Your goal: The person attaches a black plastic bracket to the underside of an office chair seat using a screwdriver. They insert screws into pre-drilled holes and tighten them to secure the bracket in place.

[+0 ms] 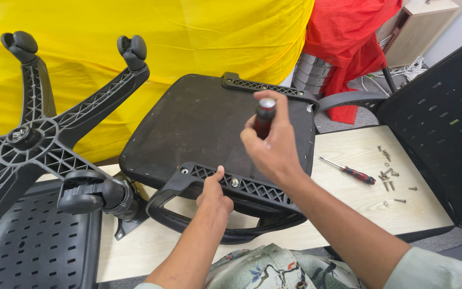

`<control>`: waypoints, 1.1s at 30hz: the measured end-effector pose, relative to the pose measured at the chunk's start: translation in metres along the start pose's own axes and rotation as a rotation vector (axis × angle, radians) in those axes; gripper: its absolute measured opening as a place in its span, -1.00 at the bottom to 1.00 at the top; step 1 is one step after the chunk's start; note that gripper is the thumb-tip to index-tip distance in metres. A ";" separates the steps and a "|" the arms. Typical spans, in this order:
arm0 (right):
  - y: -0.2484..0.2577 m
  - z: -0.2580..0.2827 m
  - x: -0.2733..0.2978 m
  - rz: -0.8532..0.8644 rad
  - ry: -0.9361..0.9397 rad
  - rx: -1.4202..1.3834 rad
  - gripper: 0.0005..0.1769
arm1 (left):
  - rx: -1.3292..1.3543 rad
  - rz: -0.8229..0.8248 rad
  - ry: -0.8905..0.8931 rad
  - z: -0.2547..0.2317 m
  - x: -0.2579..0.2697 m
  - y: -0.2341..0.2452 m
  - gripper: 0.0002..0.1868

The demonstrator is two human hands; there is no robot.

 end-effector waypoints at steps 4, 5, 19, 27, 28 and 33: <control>0.016 -0.019 -0.019 0.158 -0.288 0.498 -0.64 | -0.010 -0.013 0.001 0.001 -0.002 0.000 -0.38; 0.015 -0.025 -0.018 0.266 -0.359 0.571 -0.64 | -0.002 -0.007 0.004 0.001 -0.004 -0.001 -0.39; -0.014 -0.064 0.035 0.451 -0.571 0.662 -0.64 | -0.014 -0.022 -0.007 0.004 -0.020 0.004 -0.17; -0.019 -0.071 0.036 0.529 -0.438 0.595 -0.77 | -0.095 -0.059 -0.014 0.007 -0.036 0.006 -0.10; -0.017 -0.073 0.036 0.536 -0.437 0.547 -0.76 | -0.106 -0.064 -0.015 0.007 -0.037 0.007 -0.09; -0.005 -0.081 0.036 0.532 -0.413 0.308 -0.75 | -0.108 -0.050 -0.012 0.003 -0.033 0.008 -0.10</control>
Point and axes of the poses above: each hand's wrist, its own x-axis away from the middle knuckle, its own y-axis out of the back of the hand, z = x × y, the point moved 1 cm from there along -x, towards the middle knuckle
